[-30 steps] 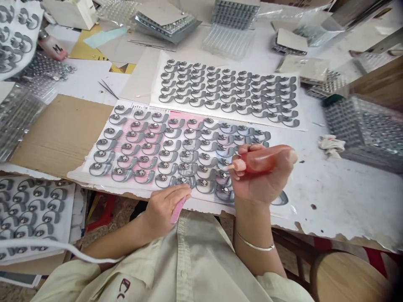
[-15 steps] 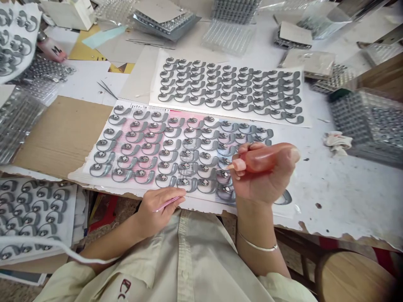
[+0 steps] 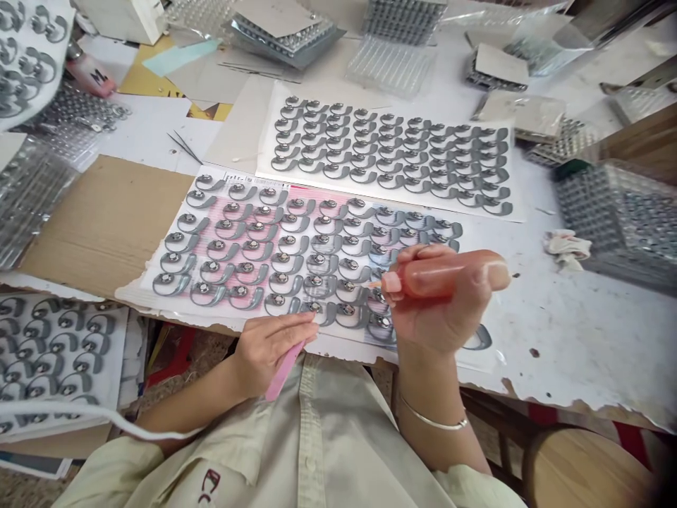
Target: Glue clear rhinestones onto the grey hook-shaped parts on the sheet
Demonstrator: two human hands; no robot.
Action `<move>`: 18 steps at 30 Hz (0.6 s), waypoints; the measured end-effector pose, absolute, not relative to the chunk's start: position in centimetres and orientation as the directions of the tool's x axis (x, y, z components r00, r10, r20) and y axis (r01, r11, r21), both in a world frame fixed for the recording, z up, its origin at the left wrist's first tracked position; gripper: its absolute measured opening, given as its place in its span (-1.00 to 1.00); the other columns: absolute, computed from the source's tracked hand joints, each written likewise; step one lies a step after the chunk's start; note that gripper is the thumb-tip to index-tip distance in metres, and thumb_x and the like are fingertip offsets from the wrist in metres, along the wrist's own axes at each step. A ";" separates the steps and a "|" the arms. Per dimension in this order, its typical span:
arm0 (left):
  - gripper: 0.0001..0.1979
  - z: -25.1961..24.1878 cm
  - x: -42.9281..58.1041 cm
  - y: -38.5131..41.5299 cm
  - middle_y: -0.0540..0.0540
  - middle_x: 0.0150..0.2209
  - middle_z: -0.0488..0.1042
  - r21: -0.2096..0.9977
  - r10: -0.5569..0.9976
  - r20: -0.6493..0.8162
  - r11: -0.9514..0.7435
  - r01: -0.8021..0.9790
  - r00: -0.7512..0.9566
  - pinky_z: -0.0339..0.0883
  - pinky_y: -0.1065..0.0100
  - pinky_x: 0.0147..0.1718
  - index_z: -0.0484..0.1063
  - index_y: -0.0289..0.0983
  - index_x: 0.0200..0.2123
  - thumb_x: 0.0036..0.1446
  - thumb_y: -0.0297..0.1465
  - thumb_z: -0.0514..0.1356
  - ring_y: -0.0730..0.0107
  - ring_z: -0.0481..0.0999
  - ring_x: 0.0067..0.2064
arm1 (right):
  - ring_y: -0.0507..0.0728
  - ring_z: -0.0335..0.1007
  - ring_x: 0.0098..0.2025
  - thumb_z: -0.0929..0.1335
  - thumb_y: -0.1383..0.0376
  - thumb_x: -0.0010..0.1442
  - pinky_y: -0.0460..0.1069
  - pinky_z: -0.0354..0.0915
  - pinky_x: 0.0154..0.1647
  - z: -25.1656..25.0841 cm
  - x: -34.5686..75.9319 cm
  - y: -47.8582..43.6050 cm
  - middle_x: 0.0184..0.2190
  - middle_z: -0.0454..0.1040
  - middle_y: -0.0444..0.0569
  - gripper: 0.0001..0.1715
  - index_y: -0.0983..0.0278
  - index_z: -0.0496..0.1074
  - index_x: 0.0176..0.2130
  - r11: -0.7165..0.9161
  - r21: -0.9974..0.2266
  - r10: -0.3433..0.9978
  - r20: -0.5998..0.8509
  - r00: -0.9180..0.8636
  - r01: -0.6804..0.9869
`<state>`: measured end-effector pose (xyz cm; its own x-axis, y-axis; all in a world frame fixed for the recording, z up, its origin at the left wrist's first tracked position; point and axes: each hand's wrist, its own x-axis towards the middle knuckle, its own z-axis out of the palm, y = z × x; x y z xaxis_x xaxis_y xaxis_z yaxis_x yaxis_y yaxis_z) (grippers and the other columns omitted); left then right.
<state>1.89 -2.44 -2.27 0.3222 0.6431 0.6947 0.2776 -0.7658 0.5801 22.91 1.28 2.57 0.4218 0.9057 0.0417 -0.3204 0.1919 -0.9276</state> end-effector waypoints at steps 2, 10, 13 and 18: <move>-0.77 -2.7 1.8 -2.5 -0.17 -0.22 0.61 0.575 0.640 0.690 -0.768 0.283 0.337 0.56 0.46 -0.18 0.48 -0.38 -0.13 0.10 -0.60 0.29 0.37 0.63 -0.19 | 0.00 0.27 -0.68 0.39 -0.15 -0.05 -0.09 -0.01 -0.85 2.6 22.6 1.2 -0.45 0.38 -0.08 -0.52 0.21 0.46 -0.44 0.187 -0.935 0.908 0.047 0.417 -0.303; -0.71 -2.8 1.1 -2.6 -0.16 -0.19 0.61 0.577 0.641 0.676 -0.767 0.281 0.363 0.57 0.44 -0.20 0.45 -0.36 -0.05 0.14 -0.59 0.25 0.34 0.62 -0.15 | 0.07 0.34 -0.51 0.44 -0.08 -0.06 -0.07 0.19 -0.70 2.4 21.7 0.9 -0.49 0.40 -0.08 -0.59 0.21 0.46 -0.47 0.192 -0.950 0.901 0.071 0.428 -0.246; -0.74 -2.7 1.0 -2.6 -0.24 -0.17 0.60 0.542 0.615 0.694 -0.789 0.290 0.376 0.56 0.44 -0.23 0.45 -0.41 -0.07 0.14 -0.60 0.24 0.33 0.62 -0.15 | 0.07 0.32 -0.51 0.41 -0.10 -0.03 -0.01 0.35 -0.56 2.8 22.3 -0.4 -0.56 0.35 -0.10 -0.55 0.23 0.45 -0.52 0.040 -0.939 0.964 -0.054 0.262 -0.341; -0.76 -2.8 0.8 -2.7 -0.29 -0.13 0.58 0.523 0.594 0.691 -0.804 0.284 0.412 0.55 0.42 -0.24 0.45 -0.43 -0.08 0.17 -0.62 0.20 0.31 0.61 -0.11 | 0.07 0.29 -0.53 0.37 -0.13 0.04 0.16 0.46 -0.23 3.0 23.3 -3.3 -0.61 0.32 -0.09 -0.50 0.25 0.47 -0.49 -0.261 -0.871 0.964 -0.255 -0.072 -0.415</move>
